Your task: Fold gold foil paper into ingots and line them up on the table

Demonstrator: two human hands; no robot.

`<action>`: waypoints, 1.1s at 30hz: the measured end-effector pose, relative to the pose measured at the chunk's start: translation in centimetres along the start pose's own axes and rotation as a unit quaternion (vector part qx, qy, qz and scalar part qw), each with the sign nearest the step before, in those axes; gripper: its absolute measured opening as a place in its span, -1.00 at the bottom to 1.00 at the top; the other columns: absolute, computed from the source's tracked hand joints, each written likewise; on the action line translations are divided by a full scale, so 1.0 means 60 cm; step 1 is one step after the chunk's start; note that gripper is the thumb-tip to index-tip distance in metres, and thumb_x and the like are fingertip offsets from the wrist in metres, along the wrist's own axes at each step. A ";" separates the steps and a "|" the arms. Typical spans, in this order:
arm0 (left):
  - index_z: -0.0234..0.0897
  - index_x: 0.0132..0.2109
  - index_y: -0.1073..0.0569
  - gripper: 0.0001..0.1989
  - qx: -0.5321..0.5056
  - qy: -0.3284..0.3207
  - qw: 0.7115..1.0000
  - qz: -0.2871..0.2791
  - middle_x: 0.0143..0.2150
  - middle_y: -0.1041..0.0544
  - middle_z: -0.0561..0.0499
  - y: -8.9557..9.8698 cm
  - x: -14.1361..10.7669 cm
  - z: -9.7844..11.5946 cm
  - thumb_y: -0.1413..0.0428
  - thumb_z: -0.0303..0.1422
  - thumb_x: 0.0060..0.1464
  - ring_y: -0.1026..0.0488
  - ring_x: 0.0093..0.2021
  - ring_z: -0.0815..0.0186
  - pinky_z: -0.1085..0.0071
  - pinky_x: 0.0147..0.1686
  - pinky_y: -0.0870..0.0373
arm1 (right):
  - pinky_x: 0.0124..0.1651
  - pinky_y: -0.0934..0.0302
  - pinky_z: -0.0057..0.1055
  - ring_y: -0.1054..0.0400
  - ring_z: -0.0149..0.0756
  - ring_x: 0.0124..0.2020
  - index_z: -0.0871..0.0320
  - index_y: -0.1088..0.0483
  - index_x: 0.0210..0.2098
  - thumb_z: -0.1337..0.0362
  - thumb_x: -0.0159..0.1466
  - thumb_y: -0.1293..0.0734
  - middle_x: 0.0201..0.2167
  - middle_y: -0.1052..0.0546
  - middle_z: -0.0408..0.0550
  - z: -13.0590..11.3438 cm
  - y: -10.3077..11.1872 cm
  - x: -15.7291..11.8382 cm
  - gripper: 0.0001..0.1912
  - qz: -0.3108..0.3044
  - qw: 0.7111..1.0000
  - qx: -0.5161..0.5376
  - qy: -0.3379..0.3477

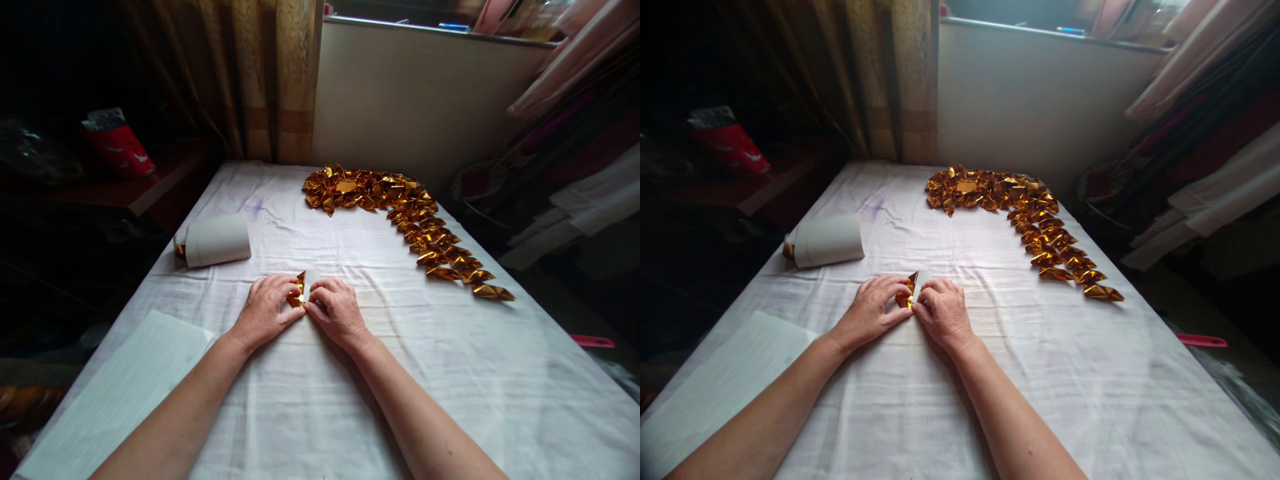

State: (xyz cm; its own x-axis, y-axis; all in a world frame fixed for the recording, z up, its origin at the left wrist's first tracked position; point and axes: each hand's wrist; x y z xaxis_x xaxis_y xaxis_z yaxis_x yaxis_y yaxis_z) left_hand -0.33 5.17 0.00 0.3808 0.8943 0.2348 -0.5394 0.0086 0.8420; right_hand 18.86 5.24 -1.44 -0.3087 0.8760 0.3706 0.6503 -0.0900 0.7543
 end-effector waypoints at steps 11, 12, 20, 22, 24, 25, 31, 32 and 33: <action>-0.13 -0.17 -0.45 -0.79 0.003 0.037 0.999 0.013 0.11 -0.49 0.05 -0.006 0.001 0.020 -0.22 -0.34 -0.01 -0.32 0.19 0.19 0.15 0.24 -0.11 | -0.03 -0.12 -0.27 -0.35 -0.20 -0.12 0.09 -0.42 -0.32 0.35 0.23 -0.38 -0.21 -0.54 -0.09 0.008 -0.002 -0.001 -0.95 0.002 1.000 -0.012 -0.002; -0.13 -0.18 -0.45 -0.79 0.002 0.040 0.999 0.012 0.11 -0.49 0.05 -0.005 0.002 0.021 -0.22 -0.35 -0.02 -0.32 0.19 0.18 0.14 0.24 -0.11 | -0.03 -0.13 -0.27 -0.35 -0.20 -0.12 0.09 -0.42 -0.32 0.37 0.24 -0.36 -0.21 -0.54 -0.09 0.010 -0.003 0.000 -0.94 0.004 1.000 -0.011 0.000; -0.13 -0.18 -0.45 -0.80 0.002 0.035 0.999 0.006 0.12 -0.49 0.03 -0.003 0.002 0.021 -0.18 -0.36 -0.02 -0.32 0.19 0.15 0.11 0.24 -0.11 | 0.00 -0.21 -0.25 -0.35 -0.19 -0.08 0.07 -0.47 -0.22 0.44 0.28 -0.20 -0.15 -0.54 -0.01 0.020 -0.014 -0.006 -0.76 0.067 0.998 -0.014 -0.007; -0.12 -0.16 -0.45 -0.80 -0.002 0.023 1.000 -0.013 0.14 -0.48 0.02 -0.001 0.002 0.015 -0.17 -0.35 0.00 -0.30 0.22 0.13 0.07 0.27 -0.06 | 0.08 -0.19 -0.20 -0.32 -0.16 0.02 0.08 -0.46 -0.11 0.46 0.24 -0.19 -0.02 -0.51 0.02 0.024 -0.013 -0.008 -0.68 0.093 0.995 -0.024 -0.030; -0.11 -0.11 -0.45 -0.76 -0.010 0.004 0.999 -0.047 0.16 -0.47 0.03 0.004 0.002 0.007 -0.16 -0.33 0.02 -0.25 0.26 0.10 0.01 0.30 0.01 | 0.12 -0.16 -0.14 -0.29 -0.12 0.09 0.10 -0.44 -0.02 0.44 0.22 -0.20 0.07 -0.48 0.05 0.028 -0.011 -0.009 -0.63 0.104 0.992 -0.039 -0.058; -0.10 -0.09 -0.45 -0.75 -0.014 -0.005 0.998 -0.064 0.18 -0.46 0.03 0.007 0.002 0.003 -0.15 -0.32 0.03 -0.23 0.28 0.08 -0.01 0.31 0.04 | 0.13 -0.15 -0.12 -0.29 -0.11 0.10 0.10 -0.43 0.01 0.43 0.22 -0.20 0.08 -0.48 0.05 0.029 -0.010 -0.009 -0.61 0.101 0.991 -0.043 -0.071; -0.10 0.00 -0.42 -0.66 -0.023 -0.044 0.993 -0.109 0.21 -0.43 0.01 0.020 0.000 -0.006 -0.06 -0.42 0.05 -0.15 0.35 0.02 -0.09 0.33 0.08 | 0.09 -0.18 -0.13 -0.37 -0.13 -0.03 0.10 -0.44 0.00 0.38 0.25 -0.20 -0.09 -0.56 0.03 0.029 0.001 -0.006 -0.64 0.063 0.994 -0.004 -0.094; -0.10 0.03 -0.41 -0.63 -0.020 -0.047 0.993 -0.109 0.20 -0.44 0.01 0.019 0.000 -0.006 -0.03 -0.45 0.05 -0.15 0.35 0.03 -0.10 0.33 0.09 | 0.08 -0.19 -0.13 -0.38 -0.13 -0.04 0.11 -0.44 0.00 0.39 0.23 -0.21 -0.11 -0.56 0.02 0.030 0.003 -0.005 -0.63 0.062 0.993 0.006 -0.095; -0.10 0.05 -0.40 -0.58 -0.017 -0.050 0.993 -0.108 0.19 -0.45 0.01 0.018 0.000 -0.006 -0.01 -0.48 0.04 -0.15 0.35 0.03 -0.11 0.34 0.09 | 0.08 -0.20 -0.13 -0.39 -0.14 -0.06 0.11 -0.44 0.00 0.41 0.19 -0.21 -0.13 -0.57 0.01 0.031 0.006 -0.006 -0.60 0.061 0.993 0.018 -0.096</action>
Point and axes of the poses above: each hand's wrist, its own x-axis towards the middle knuckle, its own y-axis out of the back of the hand, z = x × y
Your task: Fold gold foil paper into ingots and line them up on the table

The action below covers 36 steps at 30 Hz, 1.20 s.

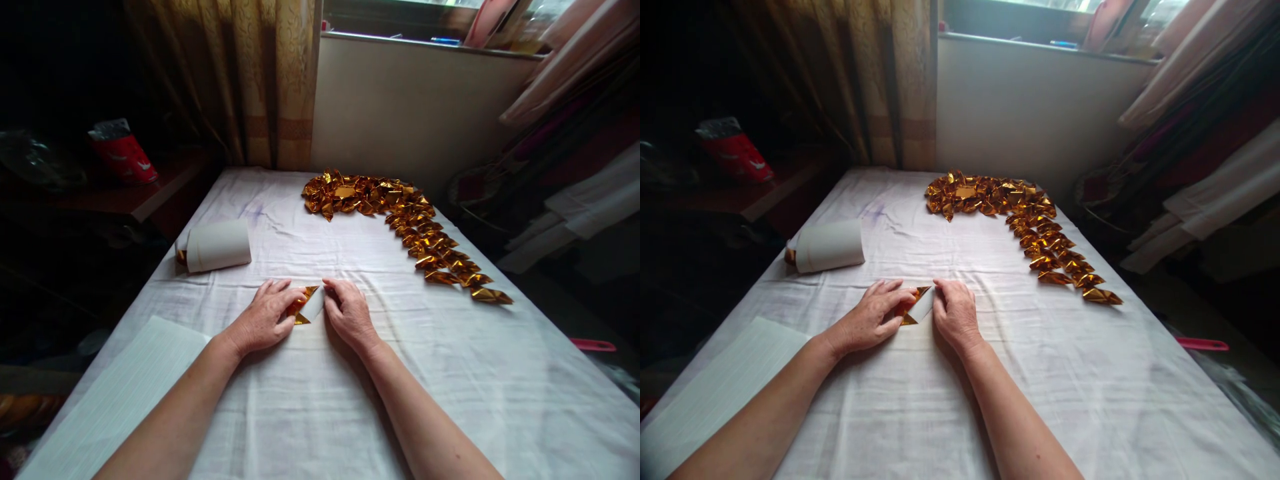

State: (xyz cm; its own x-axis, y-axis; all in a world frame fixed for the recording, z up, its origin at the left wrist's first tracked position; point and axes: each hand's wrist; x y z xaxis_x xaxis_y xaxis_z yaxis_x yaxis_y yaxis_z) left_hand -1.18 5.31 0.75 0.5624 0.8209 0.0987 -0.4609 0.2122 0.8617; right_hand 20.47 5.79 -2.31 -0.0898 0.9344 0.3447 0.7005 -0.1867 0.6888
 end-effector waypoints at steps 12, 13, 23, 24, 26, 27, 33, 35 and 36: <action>-0.08 0.22 -0.35 -0.42 0.080 -0.045 0.996 0.019 0.19 -0.48 0.03 -0.007 0.007 0.009 -0.01 -0.55 0.06 -0.26 0.27 0.12 -0.03 0.36 0.14 | 0.12 -0.18 -0.11 -0.33 -0.13 0.05 0.10 -0.44 0.01 0.47 0.07 -0.21 0.01 -0.51 0.02 0.013 0.025 -0.002 -0.48 -0.065 0.995 0.006 0.078; -0.08 0.22 -0.36 -0.42 0.084 -0.047 0.995 0.019 0.20 -0.47 0.03 -0.006 0.007 0.009 -0.01 -0.56 0.05 -0.26 0.27 0.12 -0.03 0.36 0.15 | 0.11 -0.17 -0.09 -0.34 -0.11 0.03 0.11 -0.44 0.00 0.46 0.09 -0.22 -0.01 -0.52 0.03 0.010 0.026 -0.002 -0.51 -0.063 0.995 -0.012 0.074; -0.06 0.15 -0.42 -0.52 0.053 -0.038 0.998 0.015 0.20 -0.46 0.05 -0.005 0.008 0.006 0.00 -0.50 0.09 -0.26 0.27 0.13 -0.04 0.34 0.09 | 0.04 -0.17 -0.15 -0.38 -0.18 -0.10 0.05 -0.42 0.03 0.51 -0.01 -0.19 -0.19 -0.59 -0.10 -0.001 0.041 -0.007 -0.38 -0.106 0.994 0.012 0.016; -0.06 0.15 -0.42 -0.56 0.052 -0.038 0.998 0.017 0.20 -0.47 0.04 -0.004 0.008 0.007 -0.01 -0.44 0.13 -0.27 0.27 0.12 -0.04 0.34 0.09 | 0.05 -0.16 -0.14 -0.38 -0.17 -0.10 0.06 -0.42 0.03 0.50 0.01 -0.20 -0.18 -0.59 -0.09 -0.003 0.041 -0.007 -0.40 -0.104 0.994 0.011 0.013; -0.09 0.14 -0.42 -0.62 0.050 -0.043 0.998 0.020 0.19 -0.47 0.00 -0.004 0.008 0.008 -0.07 -0.30 0.17 -0.28 0.26 0.10 -0.04 0.34 0.08 | 0.05 -0.16 -0.13 -0.37 -0.14 -0.08 0.07 -0.43 0.02 0.47 0.02 -0.22 -0.17 -0.59 -0.07 -0.007 0.039 -0.007 -0.44 -0.094 0.995 0.001 0.007; -0.10 0.15 -0.41 -0.60 0.048 -0.046 0.998 0.022 0.19 -0.46 -0.01 -0.004 0.007 0.009 -0.10 -0.24 0.17 -0.28 0.25 0.09 -0.03 0.34 0.08 | 0.03 -0.16 -0.14 -0.37 -0.14 -0.09 0.07 -0.44 0.01 0.47 0.03 -0.22 -0.18 -0.59 -0.07 -0.009 0.038 -0.008 -0.45 -0.089 0.996 -0.007 0.004; -0.07 0.14 -0.41 -0.62 0.040 -0.055 0.997 0.025 0.18 -0.47 0.01 -0.005 0.005 0.004 -0.12 -0.27 0.17 -0.27 0.26 0.11 -0.03 0.34 0.08 | -0.06 -0.23 -0.22 -0.39 -0.18 -0.19 0.06 -0.45 0.01 0.52 -0.01 -0.23 -0.27 -0.59 -0.10 -0.014 0.033 -0.012 -0.40 -0.102 0.994 -0.004 -0.032; -0.06 0.13 -0.42 -0.65 0.045 -0.059 0.997 0.023 0.18 -0.48 0.03 -0.006 0.004 0.002 -0.08 -0.30 0.19 -0.24 0.29 0.11 -0.05 0.34 0.10 | -0.06 -0.24 -0.23 -0.40 -0.20 -0.19 0.04 -0.45 0.01 0.55 0.00 -0.23 -0.26 -0.59 -0.11 -0.010 0.032 -0.013 -0.40 -0.111 0.993 0.019 -0.035; -0.05 0.12 -0.43 -0.65 0.048 -0.061 0.997 0.022 0.18 -0.48 0.04 -0.006 0.004 0.002 -0.07 -0.32 0.20 -0.22 0.30 0.11 -0.06 0.34 0.12 | -0.07 -0.24 -0.24 -0.40 -0.21 -0.19 0.04 -0.45 0.00 0.55 0.03 -0.23 -0.26 -0.59 -0.11 -0.008 0.031 -0.014 -0.42 -0.110 0.993 0.029 -0.032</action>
Point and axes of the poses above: each hand's wrist, its own x-axis towards the middle knuckle, its own y-axis out of the back of the hand, z = x × y
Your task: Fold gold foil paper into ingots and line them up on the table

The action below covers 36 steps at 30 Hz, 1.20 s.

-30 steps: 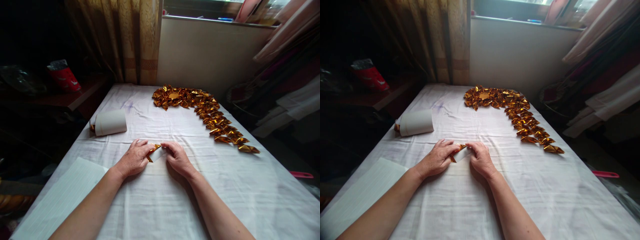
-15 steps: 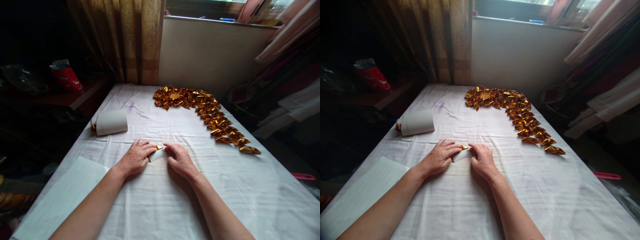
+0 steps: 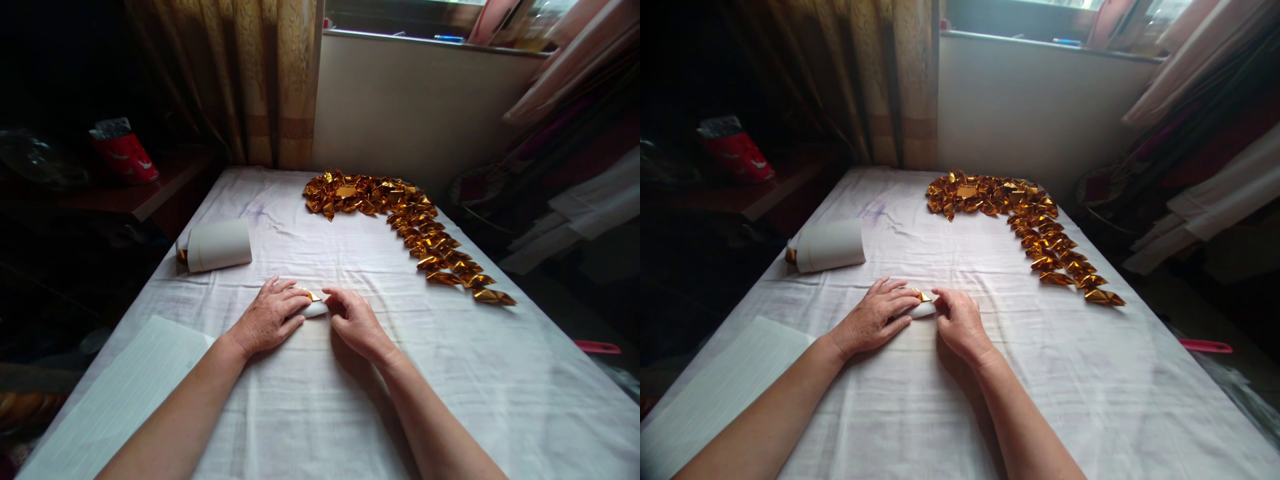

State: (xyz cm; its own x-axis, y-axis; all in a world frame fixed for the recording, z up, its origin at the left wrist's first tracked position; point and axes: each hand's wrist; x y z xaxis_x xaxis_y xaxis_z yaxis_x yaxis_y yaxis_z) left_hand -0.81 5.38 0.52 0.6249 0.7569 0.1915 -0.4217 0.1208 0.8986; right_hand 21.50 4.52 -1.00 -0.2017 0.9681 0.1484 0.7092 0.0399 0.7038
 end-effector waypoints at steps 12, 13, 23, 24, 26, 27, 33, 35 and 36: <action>-0.03 0.01 -0.52 -0.71 0.000 -0.003 1.000 0.016 0.11 -0.54 0.06 -0.002 0.000 -0.005 0.05 -0.36 0.30 -0.29 0.26 0.17 -0.04 0.33 0.07 | -0.04 -0.17 -0.28 -0.36 -0.24 -0.10 -0.07 -0.58 -0.23 0.29 0.29 -0.36 -0.12 -0.54 -0.06 0.016 0.001 0.003 -0.85 0.032 0.971 -0.114 0.206; -0.03 0.01 -0.51 -0.71 0.003 -0.006 1.000 0.022 0.10 -0.55 0.07 -0.002 0.000 -0.006 0.05 -0.36 0.30 -0.29 0.26 0.18 -0.03 0.33 0.07 | -0.02 -0.17 -0.26 -0.35 -0.22 -0.08 -0.08 -0.58 -0.22 0.28 0.30 -0.36 -0.08 -0.53 -0.06 0.013 0.005 0.002 -0.85 0.023 0.967 -0.124 0.220; -0.08 -0.12 -0.51 -0.76 0.038 -0.031 0.999 0.020 0.06 -0.57 0.12 0.001 -0.001 -0.001 0.06 -0.38 0.32 -0.30 0.25 0.20 -0.01 0.35 0.17 | 0.03 -0.18 -0.27 -0.41 -0.28 -0.08 0.01 -0.52 -0.17 0.29 0.34 -0.31 -0.10 -0.59 -0.09 0.010 -0.004 0.012 -0.86 -0.019 0.972 -0.059 0.229; -0.09 -0.12 -0.50 -0.76 0.037 -0.031 0.999 0.016 0.07 -0.57 0.12 0.001 -0.001 0.000 0.07 -0.37 0.32 -0.30 0.25 0.20 0.00 0.35 0.17 | 0.02 -0.19 -0.27 -0.41 -0.28 -0.09 0.03 -0.51 -0.17 0.29 0.33 -0.32 -0.12 -0.60 -0.09 0.011 -0.006 0.014 -0.87 -0.016 0.974 -0.056 0.219; -0.10 -0.13 -0.49 -0.76 0.034 -0.027 0.999 0.009 0.08 -0.56 0.11 0.002 -0.002 0.003 0.08 -0.37 0.32 -0.30 0.25 0.21 0.01 0.34 0.15 | 0.00 -0.19 -0.28 -0.41 -0.26 -0.12 0.05 -0.49 -0.17 0.30 0.30 -0.35 -0.16 -0.60 -0.09 0.010 -0.008 0.017 -0.89 -0.012 0.979 -0.050 0.197; -0.10 -0.13 -0.48 -0.77 0.032 -0.025 0.999 0.007 0.08 -0.56 0.11 0.002 -0.003 0.003 0.08 -0.38 0.32 -0.30 0.25 0.21 0.02 0.34 0.15 | -0.01 -0.19 -0.28 -0.41 -0.26 -0.13 0.05 -0.49 -0.18 0.30 0.29 -0.36 -0.18 -0.60 -0.09 0.010 -0.008 0.018 -0.90 -0.011 0.981 -0.045 0.190; -0.13 -0.02 -0.43 -0.78 0.019 -0.013 1.000 0.015 0.06 -0.56 0.06 -0.001 -0.007 0.004 0.02 -0.43 0.26 -0.32 0.24 0.21 0.03 0.34 0.12 | -0.01 -0.19 -0.29 -0.42 -0.28 -0.15 0.05 -0.51 -0.23 0.31 0.31 -0.35 -0.19 -0.60 -0.10 0.011 -0.012 0.021 -0.92 -0.002 0.982 -0.010 0.190; -0.13 0.02 -0.41 -0.78 0.016 -0.015 1.000 0.014 0.06 -0.56 0.06 -0.001 -0.007 0.004 0.00 -0.39 0.26 -0.31 0.24 0.21 0.02 0.34 0.11 | -0.03 -0.20 -0.29 -0.42 -0.27 -0.17 0.04 -0.51 -0.22 0.31 0.29 -0.37 -0.22 -0.60 -0.11 0.012 -0.015 0.022 -0.92 0.009 0.982 -0.004 0.188; -0.13 0.03 -0.40 -0.78 0.015 -0.016 1.000 0.012 0.07 -0.55 0.05 -0.001 -0.007 0.005 0.00 -0.37 0.26 -0.31 0.24 0.20 0.01 0.34 0.11 | -0.04 -0.20 -0.29 -0.42 -0.27 -0.17 0.04 -0.51 -0.22 0.31 0.29 -0.37 -0.23 -0.60 -0.11 0.012 -0.016 0.022 -0.92 0.012 0.982 -0.001 0.187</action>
Point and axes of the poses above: each hand's wrist, its own x-axis towards the middle knuckle, its own y-axis out of the back of the hand, z = x × y
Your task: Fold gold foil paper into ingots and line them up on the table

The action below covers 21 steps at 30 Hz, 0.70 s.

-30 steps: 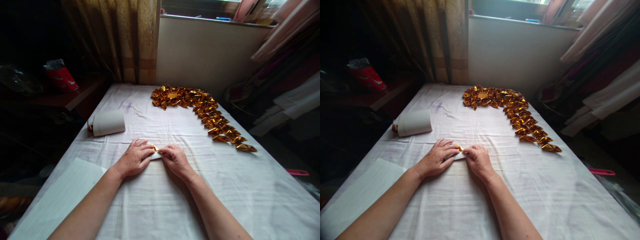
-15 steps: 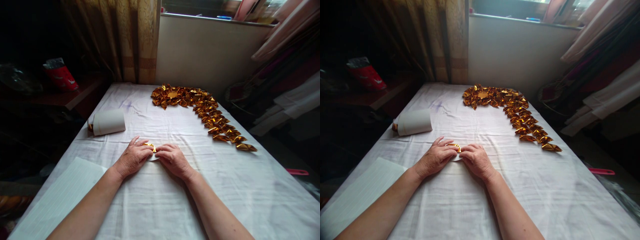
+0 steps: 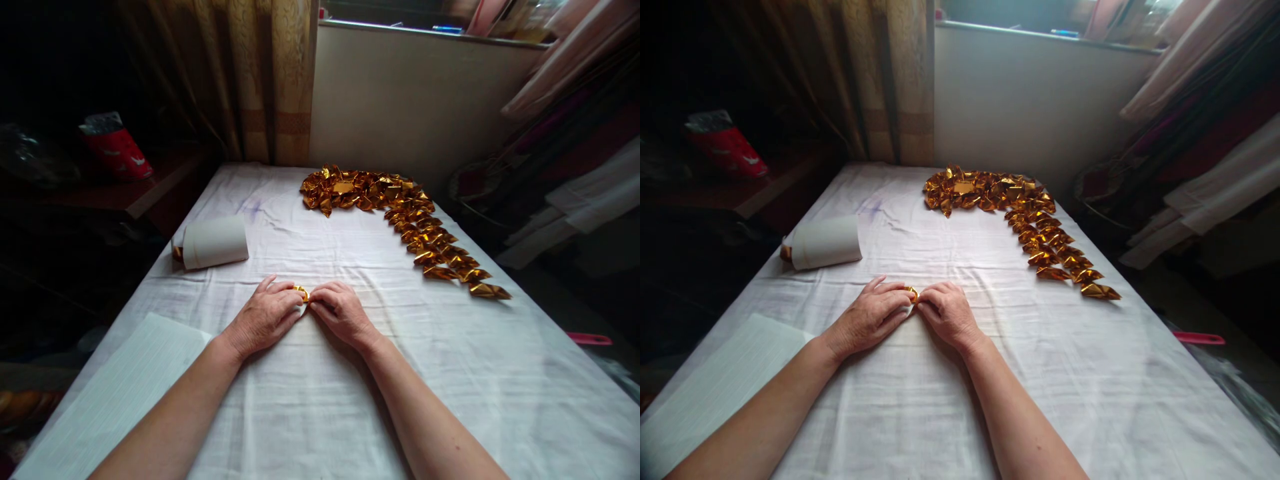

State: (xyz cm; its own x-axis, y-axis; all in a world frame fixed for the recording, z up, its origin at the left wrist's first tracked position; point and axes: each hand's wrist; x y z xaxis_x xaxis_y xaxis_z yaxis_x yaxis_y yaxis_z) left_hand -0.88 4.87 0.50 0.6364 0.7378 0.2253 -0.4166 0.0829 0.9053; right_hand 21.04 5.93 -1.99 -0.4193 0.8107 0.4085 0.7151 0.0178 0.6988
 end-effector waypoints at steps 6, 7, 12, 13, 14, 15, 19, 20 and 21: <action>-0.14 0.01 -0.40 -0.78 -0.002 0.005 1.000 -0.006 0.07 -0.54 0.04 0.001 -0.001 0.004 -0.06 -0.34 0.22 -0.31 0.24 0.18 -0.01 0.34 0.12 | -0.04 -0.21 -0.27 -0.42 -0.27 -0.18 0.02 -0.52 -0.27 0.28 0.30 -0.35 -0.24 -0.60 -0.10 -0.004 -0.002 0.002 -0.92 0.004 1.000 0.004 -0.007; -0.15 0.02 -0.40 -0.77 -0.002 0.006 1.000 -0.003 0.07 -0.54 0.03 0.000 -0.001 0.004 -0.06 -0.33 0.21 -0.32 0.23 0.18 -0.01 0.34 0.11 | -0.04 -0.20 -0.27 -0.42 -0.27 -0.18 0.02 -0.52 -0.28 0.28 0.30 -0.36 -0.24 -0.60 -0.11 -0.005 -0.002 0.002 -0.92 0.005 1.000 0.004 -0.009; -0.14 0.12 -0.37 -0.67 0.002 0.000 1.000 0.019 0.09 -0.53 0.00 -0.004 -0.003 0.003 -0.06 -0.33 0.22 -0.33 0.22 0.18 0.01 0.34 0.09 | -0.06 -0.16 -0.29 -0.42 -0.27 -0.18 0.05 -0.49 -0.32 0.31 0.25 -0.40 -0.27 -0.59 -0.13 -0.010 -0.006 0.004 -0.97 0.015 0.999 -0.018 -0.029; -0.14 0.13 -0.36 -0.67 0.005 -0.005 1.000 0.019 0.09 -0.53 0.00 -0.004 -0.004 0.003 -0.05 -0.33 0.23 -0.33 0.22 0.18 0.00 0.34 0.09 | -0.06 -0.15 -0.29 -0.42 -0.26 -0.18 0.05 -0.49 -0.33 0.31 0.24 -0.41 -0.28 -0.59 -0.13 -0.011 -0.008 0.004 -0.97 0.017 0.999 -0.026 -0.033; -0.13 0.13 -0.36 -0.68 0.008 -0.011 1.000 0.018 0.10 -0.53 0.00 -0.004 -0.004 0.003 -0.04 -0.34 0.24 -0.33 0.23 0.18 0.00 0.34 0.09 | -0.07 -0.13 -0.29 -0.41 -0.26 -0.18 0.05 -0.48 -0.34 0.31 0.24 -0.42 -0.28 -0.59 -0.13 -0.012 -0.009 0.004 -0.97 0.019 0.999 -0.033 -0.036; -0.12 0.13 -0.37 -0.68 0.010 -0.016 1.000 0.014 0.12 -0.52 0.01 -0.002 -0.004 0.003 -0.04 -0.34 0.24 -0.32 0.24 0.18 -0.01 0.34 0.09 | -0.07 -0.13 -0.29 -0.41 -0.26 -0.18 0.06 -0.48 -0.35 0.31 0.23 -0.42 -0.28 -0.58 -0.13 -0.013 -0.010 0.004 -0.96 0.020 0.998 -0.039 -0.038; -0.06 0.09 -0.43 -0.71 0.020 -0.030 0.999 -0.004 0.17 -0.49 0.04 0.003 -0.007 0.003 -0.07 -0.31 0.23 -0.29 0.26 0.15 -0.05 0.33 0.10 | -0.08 -0.11 -0.30 -0.40 -0.24 -0.18 0.06 -0.47 -0.35 0.32 0.21 -0.44 -0.28 -0.58 -0.14 -0.014 -0.011 0.004 -0.94 0.018 0.998 -0.049 -0.044; -0.06 0.07 -0.45 -0.73 0.022 -0.031 0.999 -0.005 0.17 -0.49 0.04 0.004 -0.007 0.003 -0.07 -0.31 0.23 -0.29 0.26 0.14 -0.05 0.33 0.10 | -0.08 -0.11 -0.30 -0.40 -0.25 -0.18 0.06 -0.47 -0.35 0.32 0.21 -0.44 -0.29 -0.58 -0.14 -0.014 -0.011 0.004 -0.94 0.016 0.998 -0.048 -0.045; -0.06 0.05 -0.46 -0.75 0.024 -0.033 0.999 -0.006 0.17 -0.49 0.05 0.005 -0.008 0.003 -0.07 -0.30 0.23 -0.29 0.25 0.14 -0.05 0.33 0.11 | -0.07 -0.11 -0.30 -0.40 -0.25 -0.18 0.06 -0.47 -0.35 0.33 0.22 -0.43 -0.28 -0.58 -0.14 -0.014 -0.010 0.004 -0.95 0.013 0.998 -0.046 -0.045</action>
State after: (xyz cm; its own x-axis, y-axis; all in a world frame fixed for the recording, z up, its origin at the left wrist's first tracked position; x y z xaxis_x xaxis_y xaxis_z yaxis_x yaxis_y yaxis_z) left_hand -1.18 4.43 0.71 0.6831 0.6914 0.2354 -0.3779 0.0587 0.9240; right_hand 20.04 5.61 -1.82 -0.3465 0.8595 0.3758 0.6695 -0.0540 0.7409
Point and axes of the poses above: each hand's wrist, its own x-axis towards the middle knuckle, its own y-axis out of the back of the hand, z = x × y
